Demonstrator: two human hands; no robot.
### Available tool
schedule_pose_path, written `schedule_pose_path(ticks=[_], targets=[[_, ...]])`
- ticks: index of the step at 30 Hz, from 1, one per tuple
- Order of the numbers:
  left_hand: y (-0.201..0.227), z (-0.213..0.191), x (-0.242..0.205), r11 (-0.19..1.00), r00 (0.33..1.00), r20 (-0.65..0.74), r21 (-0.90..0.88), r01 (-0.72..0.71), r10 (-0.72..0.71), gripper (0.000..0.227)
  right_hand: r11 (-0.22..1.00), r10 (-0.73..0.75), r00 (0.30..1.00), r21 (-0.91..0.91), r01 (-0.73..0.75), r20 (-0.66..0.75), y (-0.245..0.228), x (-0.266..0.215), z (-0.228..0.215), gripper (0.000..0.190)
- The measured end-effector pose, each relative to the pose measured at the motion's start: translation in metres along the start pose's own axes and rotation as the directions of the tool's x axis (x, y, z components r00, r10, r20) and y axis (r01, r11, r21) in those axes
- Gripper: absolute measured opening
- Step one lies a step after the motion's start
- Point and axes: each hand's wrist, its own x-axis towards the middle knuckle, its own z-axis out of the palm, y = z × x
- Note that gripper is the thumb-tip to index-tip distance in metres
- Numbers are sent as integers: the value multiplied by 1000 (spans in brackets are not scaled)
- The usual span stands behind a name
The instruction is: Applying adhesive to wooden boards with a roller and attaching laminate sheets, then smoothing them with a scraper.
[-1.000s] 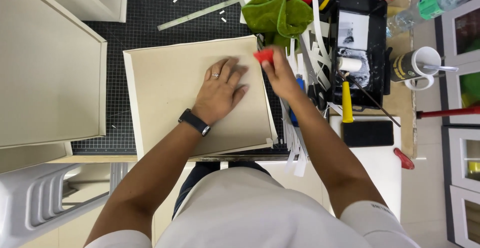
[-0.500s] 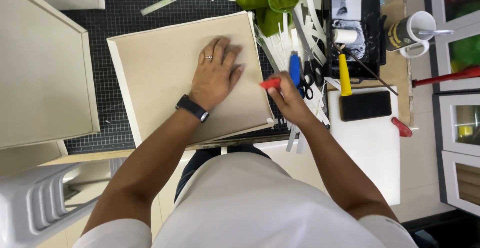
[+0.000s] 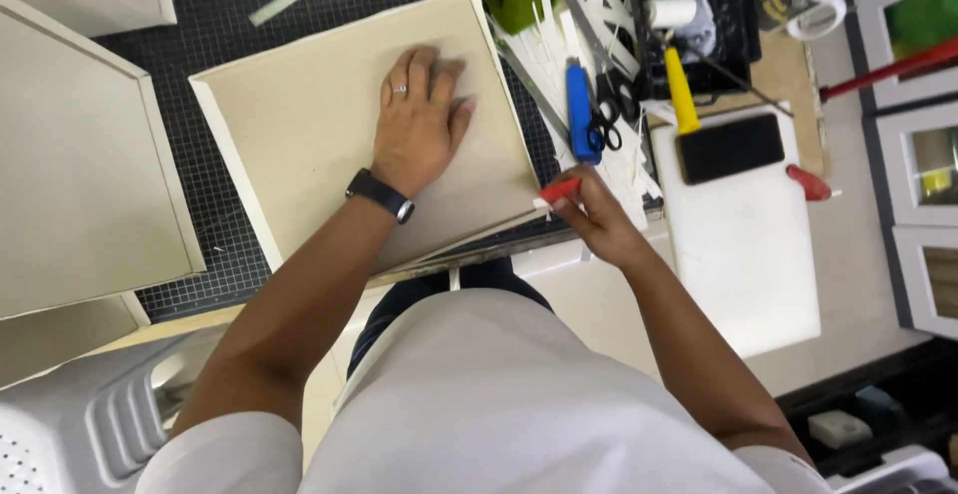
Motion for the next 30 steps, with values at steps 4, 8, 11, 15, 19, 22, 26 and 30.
schedule_pose_path(ticks=[4, 8, 11, 15, 19, 22, 26, 30], targets=[[-2, 0, -1, 1000, 1000, 20, -28, -11, 12, 39, 999, 42, 998, 13, -42, -44, -17, -6, 6, 32], [-8, 2, -2, 998, 999, 37, -67, 7, -5, 38, 951, 208, 948, 275, -139, -240, -4, -23, 21, 25], [-27, 1, 0, 981, 1000, 14, -194, 19, -17, 34, 862, 287, 868, 505, -50, -405, 13, -35, 49, 13], [-55, -34, 6, 988, 997, -80, -156, -17, 4, 38, 832, 447, 734, 540, -129, -512, 35, -54, 85, 14], [-27, -24, -8, 967, 984, 36, -196, -164, 174, 42, 929, 352, 741, 313, -199, -572, -5, -45, 81, 24], [-16, 1, -28, 988, 970, 212, -122, -96, 121, 41, 996, 80, 666, 90, -19, -741, 13, -37, 95, 40], [-12, 3, -35, 996, 960, 268, -67, -62, 78, 39, 999, -10, 650, 27, 46, -760, 14, -45, 115, 38], [-12, 1, -32, 997, 957, 281, -22, -72, 75, 35, 995, -77, 646, -13, 103, -759, -21, -40, 103, 42]])
